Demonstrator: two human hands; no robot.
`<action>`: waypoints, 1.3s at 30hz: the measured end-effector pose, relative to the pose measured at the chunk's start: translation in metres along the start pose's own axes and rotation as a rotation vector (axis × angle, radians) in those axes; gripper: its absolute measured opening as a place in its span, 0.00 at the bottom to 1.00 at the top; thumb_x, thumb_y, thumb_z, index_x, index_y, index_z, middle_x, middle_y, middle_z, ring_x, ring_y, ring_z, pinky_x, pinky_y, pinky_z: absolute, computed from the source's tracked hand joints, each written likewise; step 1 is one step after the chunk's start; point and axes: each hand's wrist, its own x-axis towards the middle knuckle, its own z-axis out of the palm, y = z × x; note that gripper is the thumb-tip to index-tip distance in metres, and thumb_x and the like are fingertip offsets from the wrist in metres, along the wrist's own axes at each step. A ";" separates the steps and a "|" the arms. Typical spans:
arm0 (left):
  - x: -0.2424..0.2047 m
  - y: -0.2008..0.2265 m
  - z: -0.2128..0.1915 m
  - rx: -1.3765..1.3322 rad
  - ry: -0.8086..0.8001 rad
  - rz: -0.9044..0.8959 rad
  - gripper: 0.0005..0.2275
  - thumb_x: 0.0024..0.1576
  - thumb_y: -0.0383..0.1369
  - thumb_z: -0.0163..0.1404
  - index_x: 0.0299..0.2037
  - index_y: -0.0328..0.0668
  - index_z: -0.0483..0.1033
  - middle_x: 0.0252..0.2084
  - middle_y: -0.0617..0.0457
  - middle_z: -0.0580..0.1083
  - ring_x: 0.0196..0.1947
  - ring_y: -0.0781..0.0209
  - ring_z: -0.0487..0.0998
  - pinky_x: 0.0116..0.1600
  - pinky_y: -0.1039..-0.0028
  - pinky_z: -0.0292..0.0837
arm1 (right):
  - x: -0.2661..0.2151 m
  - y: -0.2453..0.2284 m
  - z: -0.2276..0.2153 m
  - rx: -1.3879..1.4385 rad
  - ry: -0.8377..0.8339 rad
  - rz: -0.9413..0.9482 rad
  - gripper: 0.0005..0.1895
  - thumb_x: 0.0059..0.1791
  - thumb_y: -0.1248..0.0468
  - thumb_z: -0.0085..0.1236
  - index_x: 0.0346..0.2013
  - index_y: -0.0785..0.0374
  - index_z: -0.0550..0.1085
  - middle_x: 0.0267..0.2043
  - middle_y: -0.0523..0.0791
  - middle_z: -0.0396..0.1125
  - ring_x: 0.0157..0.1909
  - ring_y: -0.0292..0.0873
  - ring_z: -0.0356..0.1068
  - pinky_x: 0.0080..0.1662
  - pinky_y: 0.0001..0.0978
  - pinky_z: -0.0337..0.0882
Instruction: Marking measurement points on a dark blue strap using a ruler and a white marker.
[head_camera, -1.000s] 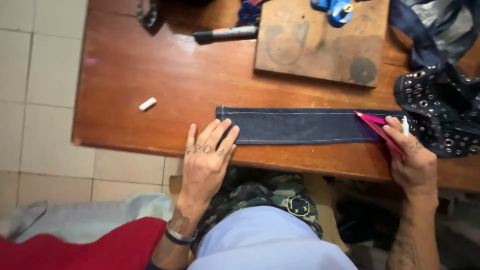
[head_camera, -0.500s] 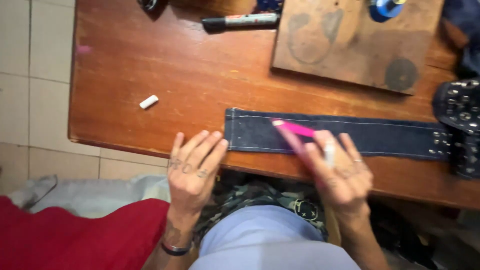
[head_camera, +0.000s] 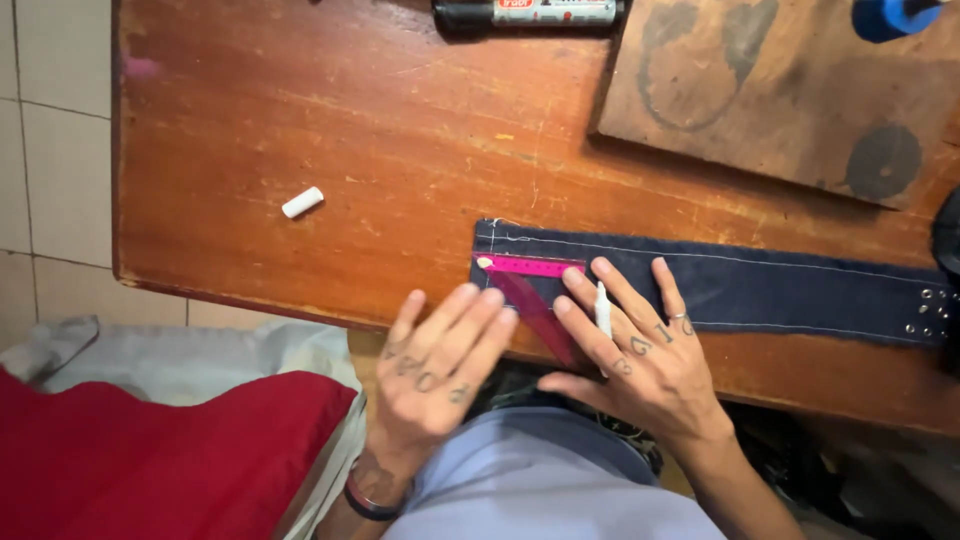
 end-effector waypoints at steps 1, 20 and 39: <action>0.005 0.004 0.001 0.000 -0.005 -0.003 0.13 0.61 0.25 0.58 0.56 0.45 0.82 0.59 0.52 0.77 0.64 0.55 0.76 0.73 0.53 0.63 | -0.003 0.002 0.001 0.004 -0.003 0.002 0.38 0.44 0.42 0.68 0.60 0.61 0.71 0.65 0.49 0.66 0.69 0.54 0.63 0.70 0.63 0.50; 0.008 0.004 0.009 -0.020 -0.056 -0.059 0.15 0.62 0.35 0.61 0.58 0.44 0.79 0.61 0.51 0.75 0.65 0.52 0.73 0.75 0.48 0.54 | -0.007 0.009 0.006 0.102 0.092 0.124 0.26 0.45 0.61 0.71 0.55 0.58 0.72 0.61 0.49 0.70 0.67 0.53 0.67 0.70 0.57 0.60; 0.009 0.003 0.011 -0.017 -0.053 -0.099 0.15 0.61 0.38 0.60 0.55 0.43 0.80 0.60 0.49 0.75 0.64 0.49 0.73 0.73 0.44 0.57 | 0.000 0.008 0.007 -0.111 -0.068 -0.018 0.25 0.50 0.52 0.64 0.61 0.47 0.71 0.68 0.36 0.64 0.71 0.47 0.58 0.70 0.62 0.51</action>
